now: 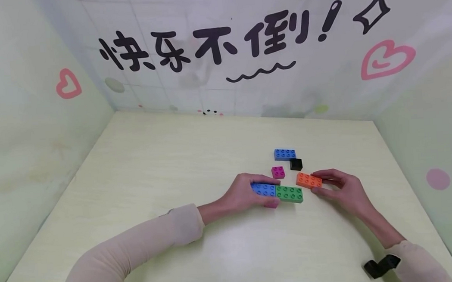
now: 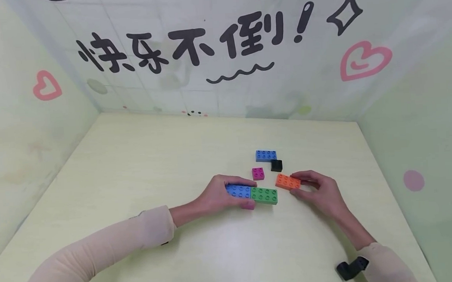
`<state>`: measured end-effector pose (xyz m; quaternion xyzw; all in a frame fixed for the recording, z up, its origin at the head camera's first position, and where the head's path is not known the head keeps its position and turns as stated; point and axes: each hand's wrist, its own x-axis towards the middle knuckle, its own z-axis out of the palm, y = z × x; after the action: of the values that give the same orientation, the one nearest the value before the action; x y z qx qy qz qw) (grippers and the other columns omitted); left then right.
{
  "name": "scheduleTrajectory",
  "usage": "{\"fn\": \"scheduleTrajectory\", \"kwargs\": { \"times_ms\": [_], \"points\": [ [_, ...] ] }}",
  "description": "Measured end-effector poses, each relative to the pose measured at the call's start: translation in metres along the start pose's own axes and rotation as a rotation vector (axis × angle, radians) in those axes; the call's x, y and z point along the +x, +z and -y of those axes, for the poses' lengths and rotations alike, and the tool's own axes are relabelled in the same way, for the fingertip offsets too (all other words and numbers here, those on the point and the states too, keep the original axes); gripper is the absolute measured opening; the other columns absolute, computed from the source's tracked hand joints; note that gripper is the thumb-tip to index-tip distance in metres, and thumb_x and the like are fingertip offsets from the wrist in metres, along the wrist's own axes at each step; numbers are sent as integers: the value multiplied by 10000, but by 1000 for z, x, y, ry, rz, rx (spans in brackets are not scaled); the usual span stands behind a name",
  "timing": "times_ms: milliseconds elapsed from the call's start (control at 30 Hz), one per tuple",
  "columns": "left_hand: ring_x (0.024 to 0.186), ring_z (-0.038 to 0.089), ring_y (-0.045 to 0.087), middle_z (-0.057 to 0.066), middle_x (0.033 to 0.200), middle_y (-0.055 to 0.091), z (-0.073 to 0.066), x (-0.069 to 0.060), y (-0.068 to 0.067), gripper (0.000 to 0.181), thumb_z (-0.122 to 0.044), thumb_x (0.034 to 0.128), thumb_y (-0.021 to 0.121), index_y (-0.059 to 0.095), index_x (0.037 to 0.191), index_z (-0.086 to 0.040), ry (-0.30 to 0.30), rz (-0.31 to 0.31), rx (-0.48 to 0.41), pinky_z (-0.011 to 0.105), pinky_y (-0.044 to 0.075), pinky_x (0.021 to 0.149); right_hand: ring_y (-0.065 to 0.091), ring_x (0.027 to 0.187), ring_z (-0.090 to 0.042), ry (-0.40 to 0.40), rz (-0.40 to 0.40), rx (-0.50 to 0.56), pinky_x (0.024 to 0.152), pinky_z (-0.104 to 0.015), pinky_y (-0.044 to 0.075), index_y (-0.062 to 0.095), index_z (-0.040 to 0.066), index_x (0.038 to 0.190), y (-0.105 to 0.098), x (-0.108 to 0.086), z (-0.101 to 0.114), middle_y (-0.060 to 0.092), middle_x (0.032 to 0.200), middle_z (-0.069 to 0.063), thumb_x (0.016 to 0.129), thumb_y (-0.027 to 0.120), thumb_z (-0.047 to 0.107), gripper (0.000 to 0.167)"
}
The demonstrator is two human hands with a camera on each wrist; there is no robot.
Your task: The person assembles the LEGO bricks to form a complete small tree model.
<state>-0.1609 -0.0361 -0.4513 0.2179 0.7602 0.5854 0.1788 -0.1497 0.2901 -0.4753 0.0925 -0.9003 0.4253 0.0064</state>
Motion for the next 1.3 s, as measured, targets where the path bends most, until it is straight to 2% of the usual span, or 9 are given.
{"fn": "scheduleTrajectory", "kwargs": {
  "times_ms": [167, 300, 433, 567, 767, 1067, 1300],
  "points": [
    [999, 115, 622, -179, 1176, 640, 0, -1, -3, 522, -413, 710, 879, 714, 1199, -336, -2, 9, 8, 309, 544, 790, 622, 1051, -76, -20, -15, 87, 851, -167, 497, 644, 121, 1257, -2, 0, 9, 645, 1221, -68, 821, 815, 189, 472],
    [994, 117, 619, -177, 1158, 647, 2, -2, -6, 532, -403, 704, 886, 715, 1202, -325, -2, -5, 27, 332, 541, 783, 623, 1064, -95, -33, -18, 179, 867, -221, 511, 644, 113, 1246, -4, 1, 22, 640, 1226, -70, 818, 811, 134, 460],
    [914, 130, 648, -145, 1069, 683, 4, -3, -8, 455, -402, 697, 890, 739, 1123, -350, -1, -20, 42, 331, 551, 751, 614, 1072, -118, -45, -13, 235, 879, -236, 506, 646, 103, 1233, -4, 1, 37, 640, 1216, -71, 819, 807, 118, 444],
    [889, 127, 649, -137, 1007, 698, 6, -4, -8, 395, -424, 697, 883, 745, 1063, -370, 1, -25, 54, 316, 554, 731, 614, 1069, -135, -86, 4, 239, 890, -204, 489, 656, 105, 1214, -1, 0, 56, 646, 1194, -58, 825, 800, 108, 415],
    [951, 103, 619, -175, 1038, 685, 5, -4, -8, 396, -464, 711, 864, 741, 1077, -378, -1, -24, 99, 309, 540, 753, 638, 1063, -165, -152, 73, 278, 887, -222, 499, 663, 111, 1197, 5, 0, 78, 658, 1188, -53, 812, 806, 70, 412],
    [967, 88, 623, -157, 1059, 681, 6, -2, -6, 519, -435, 692, 885, 745, 1136, -206, -4, -44, 99, 277, 541, 769, 639, 1064, -175, -218, 155, 265, 914, -212, 484, 669, 141, 1198, 14, -1, 90, 664, 1194, -19, 802, 816, 74, 427],
    [942, 95, 632, -154, 1026, 685, 7, -3, -5, 527, -426, 681, 894, 745, 1131, -196, -8, -42, 93, 283, 537, 761, 646, 1034, -160, -257, 159, 241, 925, -230, 484, 677, 142, 1189, 19, -1, 94, 676, 1162, -14, 790, 819, 45, 434]
  ]
}}
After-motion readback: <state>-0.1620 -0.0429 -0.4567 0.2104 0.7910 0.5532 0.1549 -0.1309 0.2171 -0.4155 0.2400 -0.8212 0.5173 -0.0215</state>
